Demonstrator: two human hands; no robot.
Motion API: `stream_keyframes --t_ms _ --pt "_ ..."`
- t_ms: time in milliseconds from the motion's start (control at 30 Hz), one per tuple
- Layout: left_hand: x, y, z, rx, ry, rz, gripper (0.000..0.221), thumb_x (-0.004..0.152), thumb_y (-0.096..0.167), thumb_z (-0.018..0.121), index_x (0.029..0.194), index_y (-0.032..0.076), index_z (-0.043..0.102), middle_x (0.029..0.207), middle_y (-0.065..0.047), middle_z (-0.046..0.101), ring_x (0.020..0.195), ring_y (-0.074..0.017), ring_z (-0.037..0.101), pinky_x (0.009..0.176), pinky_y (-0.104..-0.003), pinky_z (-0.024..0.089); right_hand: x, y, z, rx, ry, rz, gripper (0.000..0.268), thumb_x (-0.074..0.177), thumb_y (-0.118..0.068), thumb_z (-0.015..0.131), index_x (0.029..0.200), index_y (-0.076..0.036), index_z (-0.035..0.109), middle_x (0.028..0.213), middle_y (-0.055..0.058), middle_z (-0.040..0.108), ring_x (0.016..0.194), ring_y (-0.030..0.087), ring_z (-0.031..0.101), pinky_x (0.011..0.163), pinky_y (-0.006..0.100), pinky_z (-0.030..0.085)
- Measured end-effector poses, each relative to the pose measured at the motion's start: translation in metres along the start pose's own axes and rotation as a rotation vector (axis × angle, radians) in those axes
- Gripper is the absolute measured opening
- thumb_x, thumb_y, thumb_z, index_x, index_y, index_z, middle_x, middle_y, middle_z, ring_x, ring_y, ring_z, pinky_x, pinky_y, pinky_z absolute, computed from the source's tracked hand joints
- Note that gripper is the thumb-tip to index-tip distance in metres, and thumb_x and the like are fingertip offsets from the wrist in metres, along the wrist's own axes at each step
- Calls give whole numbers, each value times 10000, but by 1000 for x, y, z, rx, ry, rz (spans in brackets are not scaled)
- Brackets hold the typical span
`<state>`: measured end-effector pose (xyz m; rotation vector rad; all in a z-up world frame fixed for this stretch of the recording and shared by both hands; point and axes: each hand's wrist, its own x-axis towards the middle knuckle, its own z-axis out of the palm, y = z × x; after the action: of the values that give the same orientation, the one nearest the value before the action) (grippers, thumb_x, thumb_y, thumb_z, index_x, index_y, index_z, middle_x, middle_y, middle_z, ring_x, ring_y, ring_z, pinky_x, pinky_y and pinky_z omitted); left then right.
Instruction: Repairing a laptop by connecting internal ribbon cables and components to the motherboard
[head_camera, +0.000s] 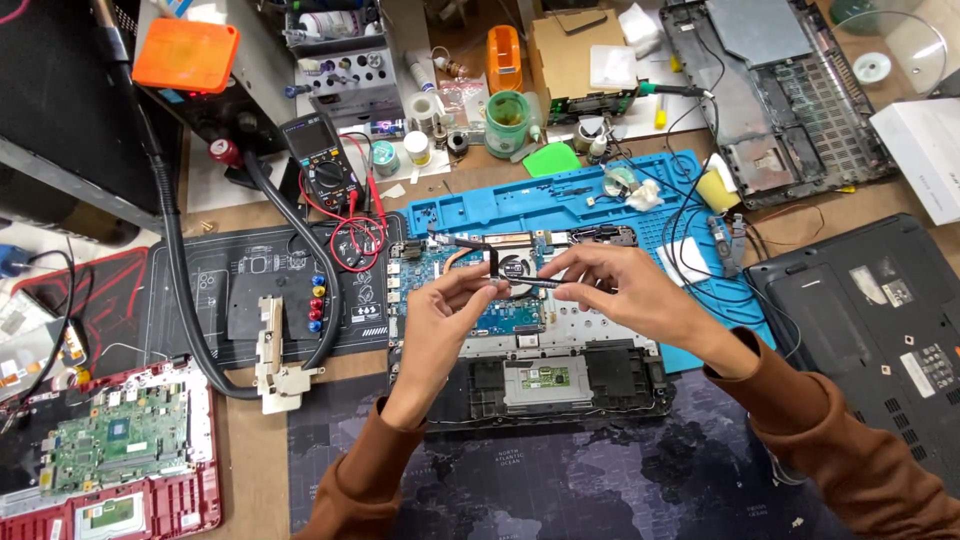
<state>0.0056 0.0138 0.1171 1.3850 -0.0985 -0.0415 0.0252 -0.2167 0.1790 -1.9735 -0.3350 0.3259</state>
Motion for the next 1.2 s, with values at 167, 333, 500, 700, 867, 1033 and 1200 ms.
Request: stream_keyframes --t_ms 167,333,500,700,867,1033,1200 --pt "-1 -6 -1 1 -7 14 347 902 -37 699 1248 -22 704 992 -216 788 964 -285 775 944 -426 578 2 1 3 -4 -27 -6 219 886 -81 725 1103 -78 757 819 99 687 607 161 662 571 283 547" --pt "-3 -8 -2 51 -21 54 339 902 -38 698 1239 0 712 983 -198 791 960 -270 772 931 -423 584 5 2 4 -8 -31 -4 207 889 -79 718 1091 -78 764 821 99 683 610 162 665 573 286 544" --pt "-3 -5 -3 152 -42 60 335 922 -37 673 1241 44 733 988 -173 802 970 -260 780 926 -417 580 7 2 2 -25 -29 -8 210 888 -80 721 1092 -87 764 836 91 675 619 156 658 587 292 549" --pt "-3 1 -16 267 -37 119 295 911 -57 629 1138 57 779 874 -134 783 869 -212 779 890 -407 586 6 -3 -15 -94 -46 10 237 886 -83 717 1120 -75 757 853 110 678 647 184 674 631 326 576" --pt "6 4 -30 379 -38 159 297 907 -65 623 1110 66 798 815 -113 749 807 -206 747 870 -393 577 3 -20 -23 -178 -88 19 243 889 -73 695 1122 -70 765 858 139 685 655 216 689 654 360 595" --pt "7 19 -37 540 -52 227 323 887 -74 611 1084 91 806 815 -109 715 799 -241 725 824 -396 567 1 -19 -38 -226 -68 22 263 877 -77 712 1134 -69 768 855 134 698 654 216 697 642 354 582" --pt "14 29 -40 757 -116 315 329 865 -127 609 1071 44 801 850 -146 683 776 -296 696 784 -400 562 -1 -15 -48 -193 -65 -23 253 883 -101 708 1129 -66 759 850 139 707 655 215 691 634 366 588"
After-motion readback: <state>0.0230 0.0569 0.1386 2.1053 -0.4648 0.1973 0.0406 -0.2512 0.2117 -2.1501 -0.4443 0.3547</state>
